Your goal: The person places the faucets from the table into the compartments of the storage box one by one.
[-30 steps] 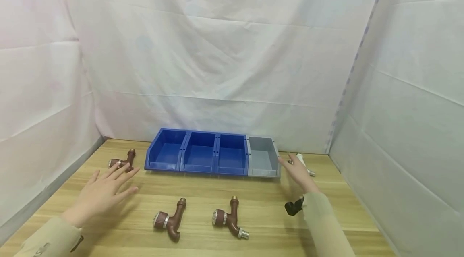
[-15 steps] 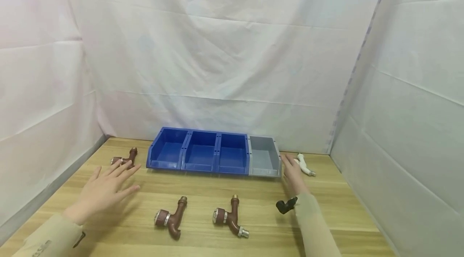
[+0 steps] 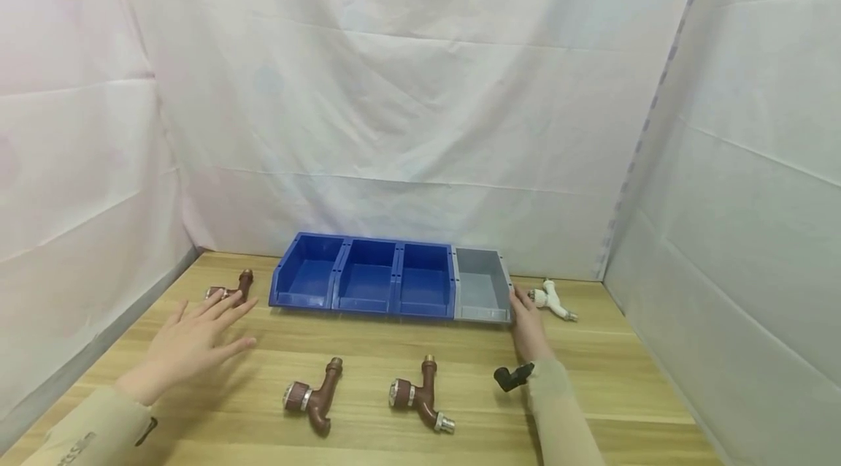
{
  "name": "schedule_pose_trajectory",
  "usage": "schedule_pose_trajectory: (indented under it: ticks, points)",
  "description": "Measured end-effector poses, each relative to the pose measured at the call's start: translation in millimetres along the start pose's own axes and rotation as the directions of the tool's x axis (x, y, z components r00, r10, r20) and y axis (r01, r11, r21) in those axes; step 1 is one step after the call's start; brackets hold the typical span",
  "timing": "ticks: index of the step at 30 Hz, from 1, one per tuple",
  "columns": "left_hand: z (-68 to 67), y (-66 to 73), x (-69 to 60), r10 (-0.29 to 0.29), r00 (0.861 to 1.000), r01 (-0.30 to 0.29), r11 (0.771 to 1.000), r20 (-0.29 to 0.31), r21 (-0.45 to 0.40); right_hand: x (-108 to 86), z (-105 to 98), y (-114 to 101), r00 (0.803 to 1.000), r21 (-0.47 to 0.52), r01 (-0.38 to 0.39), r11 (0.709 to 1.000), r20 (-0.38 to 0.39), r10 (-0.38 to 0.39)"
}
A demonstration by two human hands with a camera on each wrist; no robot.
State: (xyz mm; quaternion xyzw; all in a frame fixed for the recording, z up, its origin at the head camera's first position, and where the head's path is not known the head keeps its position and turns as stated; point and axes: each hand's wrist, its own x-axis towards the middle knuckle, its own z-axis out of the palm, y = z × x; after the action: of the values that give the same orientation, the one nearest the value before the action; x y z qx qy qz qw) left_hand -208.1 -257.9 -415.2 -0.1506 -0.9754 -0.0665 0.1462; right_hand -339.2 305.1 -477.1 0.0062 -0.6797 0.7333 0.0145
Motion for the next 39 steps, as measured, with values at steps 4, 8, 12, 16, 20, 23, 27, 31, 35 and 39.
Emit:
schedule_pose_trajectory:
  ticks: [4,8,12,16,20,23,27,31,35,39]
  points:
    - [4.1,-0.7,-1.8,-0.001,1.000,0.002,1.000,0.018,-0.006,0.1,0.8,7.9,1.000,-0.004,-0.019,1.000,0.007,0.019]
    - [7.5,-1.1,-3.2,0.002,1.000,-0.002,1.000,0.010,-0.001,1.0,2.1,11.6,0.997,0.197,-0.076,0.977,-0.015,0.080]
    - [7.3,-0.4,-2.4,0.012,1.000,-0.012,1.000,-0.006,0.009,0.7,1.4,13.2,0.996,0.196,-0.076,0.978,-0.022,0.082]
    - [3.6,1.6,1.6,0.016,1.000,-0.016,1.000,-0.013,0.010,-0.2,1.1,12.7,0.997,0.164,-0.061,0.985,-0.028,0.067]
    - [0.5,4.1,8.6,0.020,0.999,-0.020,1.000,-0.031,0.009,0.1,1.0,12.0,0.998,0.157,-0.040,0.987,-0.031,0.046]
    - [-0.3,4.6,14.4,0.018,0.999,-0.018,1.000,-0.029,0.008,0.7,0.5,13.7,0.998,0.176,-0.044,0.983,-0.035,0.051]
    - [-3.4,2.8,21.5,0.001,1.000,-0.001,1.000,-0.019,0.004,0.8,0.7,15.2,0.998,0.177,-0.046,0.983,-0.034,0.053]
    - [-7.7,-0.7,29.0,-0.020,1.000,0.020,1.000,-0.003,-0.008,-0.5,0.9,15.3,0.998,0.167,-0.034,0.985,-0.045,0.042]
    - [-12.1,-4.8,34.5,-0.046,0.999,0.046,0.999,0.007,-0.021,-2.5,0.2,13.5,0.998,0.166,-0.033,0.986,-0.044,0.040]
    - [-15.0,-10.5,40.3,-0.055,0.998,0.055,0.998,0.007,-0.020,-3.6,-1.1,10.8,0.998,0.181,-0.042,0.983,-0.038,0.050]
